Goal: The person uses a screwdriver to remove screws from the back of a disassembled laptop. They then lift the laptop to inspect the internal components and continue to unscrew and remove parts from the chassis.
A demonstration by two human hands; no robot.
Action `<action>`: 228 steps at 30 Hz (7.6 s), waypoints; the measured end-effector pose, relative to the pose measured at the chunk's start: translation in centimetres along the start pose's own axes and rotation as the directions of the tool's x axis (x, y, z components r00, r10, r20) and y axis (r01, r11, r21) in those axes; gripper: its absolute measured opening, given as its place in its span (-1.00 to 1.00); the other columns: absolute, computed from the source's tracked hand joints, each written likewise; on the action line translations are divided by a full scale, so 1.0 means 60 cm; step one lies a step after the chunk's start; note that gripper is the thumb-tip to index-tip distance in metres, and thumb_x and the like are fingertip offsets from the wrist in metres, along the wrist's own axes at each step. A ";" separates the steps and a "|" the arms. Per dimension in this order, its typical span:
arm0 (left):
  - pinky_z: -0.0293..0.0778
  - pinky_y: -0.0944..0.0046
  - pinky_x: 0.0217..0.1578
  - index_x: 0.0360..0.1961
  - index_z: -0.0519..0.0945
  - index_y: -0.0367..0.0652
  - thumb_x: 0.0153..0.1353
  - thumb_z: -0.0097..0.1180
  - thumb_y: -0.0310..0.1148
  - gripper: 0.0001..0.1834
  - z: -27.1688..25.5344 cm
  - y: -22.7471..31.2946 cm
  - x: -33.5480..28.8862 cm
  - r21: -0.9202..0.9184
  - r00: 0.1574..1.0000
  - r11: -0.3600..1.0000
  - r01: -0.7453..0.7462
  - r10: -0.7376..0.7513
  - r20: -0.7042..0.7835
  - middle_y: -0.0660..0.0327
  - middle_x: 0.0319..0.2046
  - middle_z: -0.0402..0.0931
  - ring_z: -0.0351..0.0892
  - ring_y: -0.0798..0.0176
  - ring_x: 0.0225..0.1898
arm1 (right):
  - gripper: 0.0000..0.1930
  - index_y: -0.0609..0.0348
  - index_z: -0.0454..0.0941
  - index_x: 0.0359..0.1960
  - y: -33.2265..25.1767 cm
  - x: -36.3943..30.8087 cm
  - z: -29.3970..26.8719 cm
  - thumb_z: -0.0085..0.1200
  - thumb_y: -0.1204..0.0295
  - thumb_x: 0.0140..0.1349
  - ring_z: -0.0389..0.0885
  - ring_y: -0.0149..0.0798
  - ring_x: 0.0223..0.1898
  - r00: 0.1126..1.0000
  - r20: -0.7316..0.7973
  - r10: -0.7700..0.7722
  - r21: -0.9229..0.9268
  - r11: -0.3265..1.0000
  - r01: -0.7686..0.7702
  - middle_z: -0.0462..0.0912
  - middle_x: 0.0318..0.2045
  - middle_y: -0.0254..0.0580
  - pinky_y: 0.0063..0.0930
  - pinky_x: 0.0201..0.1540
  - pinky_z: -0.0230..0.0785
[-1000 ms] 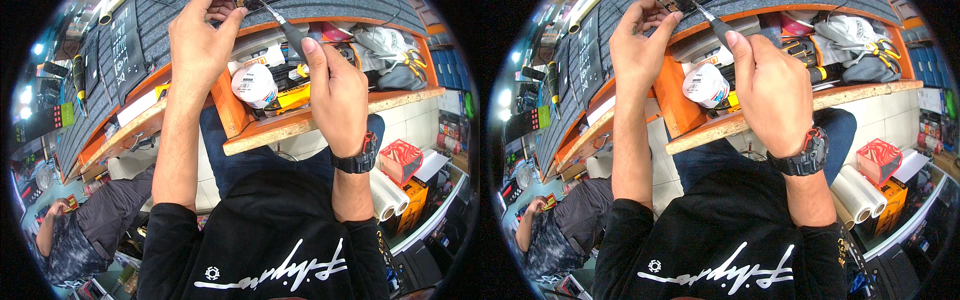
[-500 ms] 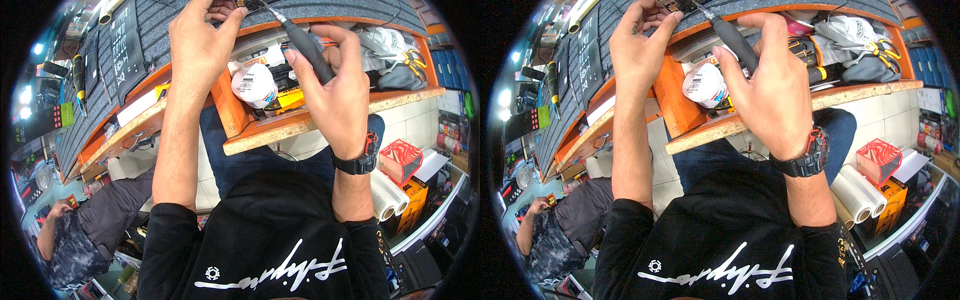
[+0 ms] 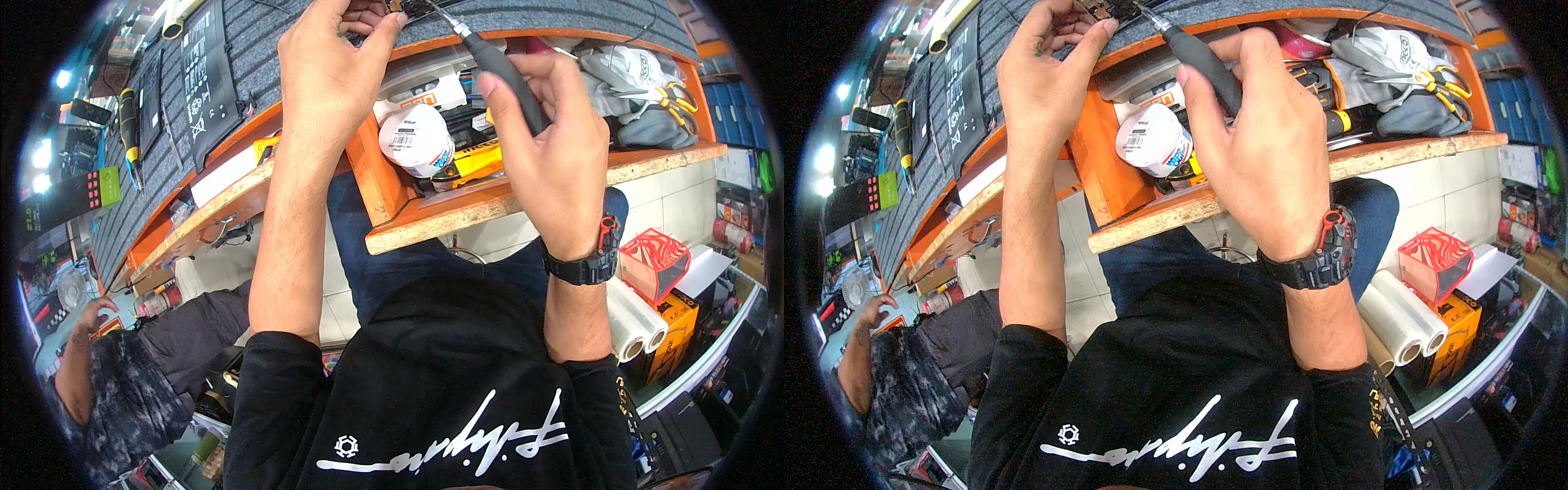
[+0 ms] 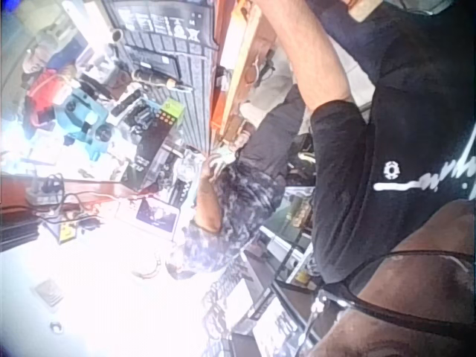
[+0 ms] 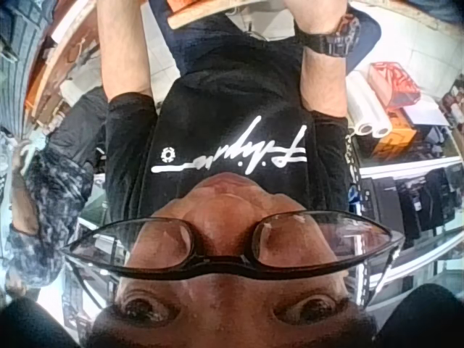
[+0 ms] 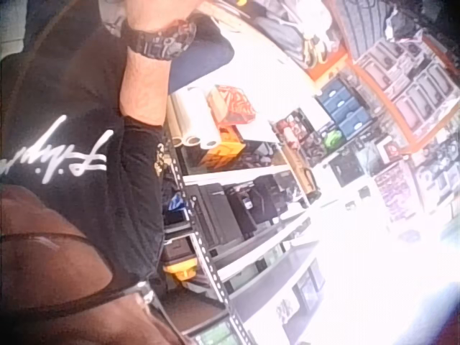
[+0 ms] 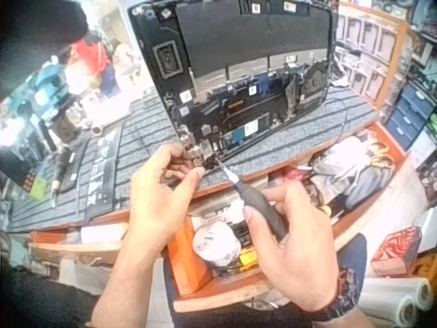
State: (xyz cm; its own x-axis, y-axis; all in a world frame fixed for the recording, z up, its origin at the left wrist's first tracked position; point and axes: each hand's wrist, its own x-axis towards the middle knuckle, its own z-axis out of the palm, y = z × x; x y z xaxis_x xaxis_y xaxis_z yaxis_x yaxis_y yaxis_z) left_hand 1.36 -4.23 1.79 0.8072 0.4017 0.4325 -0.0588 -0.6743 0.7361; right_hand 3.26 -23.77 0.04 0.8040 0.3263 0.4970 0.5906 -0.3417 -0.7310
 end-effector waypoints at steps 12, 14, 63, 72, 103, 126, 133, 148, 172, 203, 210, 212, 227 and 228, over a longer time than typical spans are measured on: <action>0.55 0.37 -0.27 -0.16 0.59 -0.34 0.20 0.34 -0.60 -0.79 0.001 -0.003 0.001 -0.030 1.000 1.000 -0.006 0.006 0.005 0.17 -0.37 0.67 0.62 0.40 -0.35 | -0.79 0.30 0.57 -0.13 -0.002 0.006 0.001 0.26 0.42 0.36 0.73 0.12 -0.38 0.999 0.014 -0.030 -0.038 0.999 0.030 0.70 -0.41 0.10 -0.14 -0.34 0.51; 0.55 0.36 -0.27 -0.16 0.59 -0.34 0.20 0.34 -0.60 -0.79 0.001 -0.003 0.001 -0.031 1.000 0.999 -0.010 0.010 0.008 0.17 -0.38 0.67 0.62 0.39 -0.35 | -0.80 0.31 0.57 -0.14 -0.003 0.007 0.003 0.26 0.42 0.37 0.73 0.10 -0.39 0.999 0.017 -0.033 -0.035 0.999 0.033 0.70 -0.42 0.09 -0.15 -0.34 0.51; 0.51 0.30 0.05 0.08 0.58 -0.39 0.49 0.16 -0.36 -0.70 -0.027 -0.037 -0.030 -0.293 0.968 0.951 0.095 -0.157 -0.197 0.14 -0.09 0.62 0.62 0.32 -0.09 | -0.68 0.26 0.70 0.08 0.359 0.423 -0.276 0.16 0.28 0.50 0.71 -0.40 -0.07 0.860 0.505 -0.074 0.415 0.894 -0.167 0.76 -0.08 -0.26 -0.50 0.01 0.55; 0.59 0.36 -0.08 -0.01 0.66 -0.33 0.48 0.22 -0.30 -0.73 -0.008 -0.001 0.011 -0.319 0.936 0.928 0.190 -0.269 -0.225 0.22 -0.18 0.70 0.65 0.40 -0.16 | -0.76 0.27 0.70 -0.04 0.390 0.412 -0.270 0.23 0.34 0.45 0.69 -0.44 -0.18 0.877 0.470 -0.098 0.499 0.849 -0.173 0.74 -0.23 -0.31 -0.53 -0.07 0.55; 0.49 0.33 -0.12 -0.29 0.57 -0.29 0.31 0.34 -0.46 -0.83 -0.031 0.006 -0.081 -0.214 0.860 0.961 0.175 -0.255 -0.442 0.26 -0.30 0.53 0.54 0.35 -0.23 | -0.95 0.31 0.70 -0.38 0.329 0.370 -0.353 0.33 0.59 0.14 0.72 -0.12 -0.34 0.876 0.369 -0.310 0.248 0.941 0.229 0.74 -0.37 -0.01 -0.35 -0.21 0.51; 0.58 0.23 -0.17 -0.29 0.57 -0.26 0.33 0.38 -0.23 -0.69 -0.060 0.019 -0.030 -0.375 0.903 0.905 0.202 -0.321 -0.287 0.19 -0.32 0.50 0.58 0.26 -0.26 | -0.91 0.33 0.73 -0.31 0.313 0.379 -0.334 0.28 0.55 0.18 0.77 -0.11 -0.30 0.917 0.393 -0.068 0.409 0.906 -0.108 0.75 -0.38 0.01 -0.35 -0.22 0.58; 0.39 0.38 -0.22 -0.29 0.62 -0.26 0.36 0.29 -0.40 -0.85 -0.070 -0.002 0.022 -0.300 0.851 0.877 0.375 -0.454 -0.263 0.33 -0.39 0.52 0.48 0.45 -0.31 | -0.89 0.34 0.65 -0.09 0.296 0.415 -0.314 0.20 0.57 0.42 0.67 -0.41 -0.28 0.847 0.526 0.079 0.410 0.848 -0.335 0.70 -0.27 -0.21 -0.53 -0.16 0.53; 0.50 0.43 -0.25 0.03 0.70 -0.27 0.41 0.28 -0.34 -0.73 -0.022 -0.029 0.107 -0.557 0.779 0.663 0.500 -0.626 -0.045 0.31 -0.26 0.69 0.60 0.50 -0.29 | -0.71 0.22 0.63 0.14 0.333 0.473 -0.240 0.22 0.41 0.44 0.66 -0.53 -0.34 0.716 0.640 0.279 0.267 0.793 -0.548 0.75 -0.29 -0.35 -0.62 -0.27 0.52; 0.46 0.41 -0.36 0.06 0.74 -0.33 0.35 0.33 -0.27 -0.62 -0.013 -0.032 0.113 -0.339 0.777 0.735 0.587 -0.629 -0.018 0.26 -0.26 0.70 0.46 0.47 -0.33 | -0.61 0.24 0.69 0.18 0.353 0.466 -0.213 0.02 0.33 0.44 0.32 -0.61 -0.40 0.716 0.626 0.309 0.134 0.862 -0.489 0.56 -0.28 -0.47 -0.69 -0.37 0.18; 0.44 0.47 -0.43 0.09 0.71 -0.35 0.36 0.32 -0.23 -0.57 -0.008 -0.031 0.117 -0.256 0.776 0.752 0.607 -0.630 -0.010 0.30 -0.36 0.66 0.47 0.50 -0.49 | -0.59 0.38 0.61 0.22 0.346 0.466 -0.207 -0.04 0.44 0.43 0.38 -0.43 -0.28 0.751 0.635 0.181 -0.019 0.976 -0.219 0.48 -0.29 -0.32 -0.55 -0.18 0.22; 0.43 0.46 -0.38 0.12 0.70 -0.34 0.35 0.29 -0.26 -0.58 -0.011 -0.034 0.114 -0.277 0.782 0.748 0.603 -0.623 0.021 0.29 -0.30 0.69 0.47 0.49 -0.46 | -0.58 0.23 0.65 0.23 0.366 0.465 -0.209 -0.05 0.36 0.45 0.32 -0.60 -0.38 0.744 0.649 0.160 -0.010 0.979 -0.203 0.44 -0.30 -0.48 -0.67 -0.40 0.16; 0.46 0.44 -0.38 0.09 0.71 -0.36 0.36 0.29 -0.27 -0.59 -0.011 -0.035 0.116 -0.248 0.788 0.760 0.601 -0.616 0.021 0.21 -0.20 0.70 0.50 0.46 -0.45 | -0.58 0.26 0.64 0.23 0.365 0.464 -0.210 -0.06 0.37 0.46 0.33 -0.59 -0.37 0.750 0.649 0.127 -0.005 0.987 -0.163 0.44 -0.30 -0.46 -0.67 -0.40 0.16; 0.48 0.40 -0.30 0.16 0.67 -0.37 0.42 0.22 -0.27 -0.58 -0.013 -0.036 0.120 -0.266 0.767 0.732 0.627 -0.640 0.045 0.27 -0.22 0.63 0.49 0.45 -0.24 | -0.61 0.46 0.65 0.09 0.349 0.460 -0.209 -0.01 0.39 0.39 0.61 0.03 0.00 0.783 0.620 -0.045 0.031 0.999 0.033 0.65 -0.14 0.15 -0.27 0.13 0.41; 0.48 0.40 -0.30 0.16 0.67 -0.37 0.42 0.22 -0.27 -0.58 -0.014 -0.034 0.119 -0.262 0.761 0.728 0.633 -0.647 0.042 0.27 -0.20 0.64 0.49 0.45 -0.23 | -0.60 0.47 0.64 0.09 0.348 0.461 -0.209 -0.01 0.39 0.39 0.61 0.03 -0.01 0.783 0.621 -0.041 0.044 0.999 0.018 0.65 -0.14 0.15 -0.28 0.13 0.41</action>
State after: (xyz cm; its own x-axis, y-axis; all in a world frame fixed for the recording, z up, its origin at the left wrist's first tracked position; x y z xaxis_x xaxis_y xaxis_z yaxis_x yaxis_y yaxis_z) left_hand 6.75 0.57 3.83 0.6774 0.7159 -0.1691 0.3143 -0.0739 0.9465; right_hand 38.67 -32.92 4.39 0.5621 0.8170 0.1288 0.6016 -0.2970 -0.7415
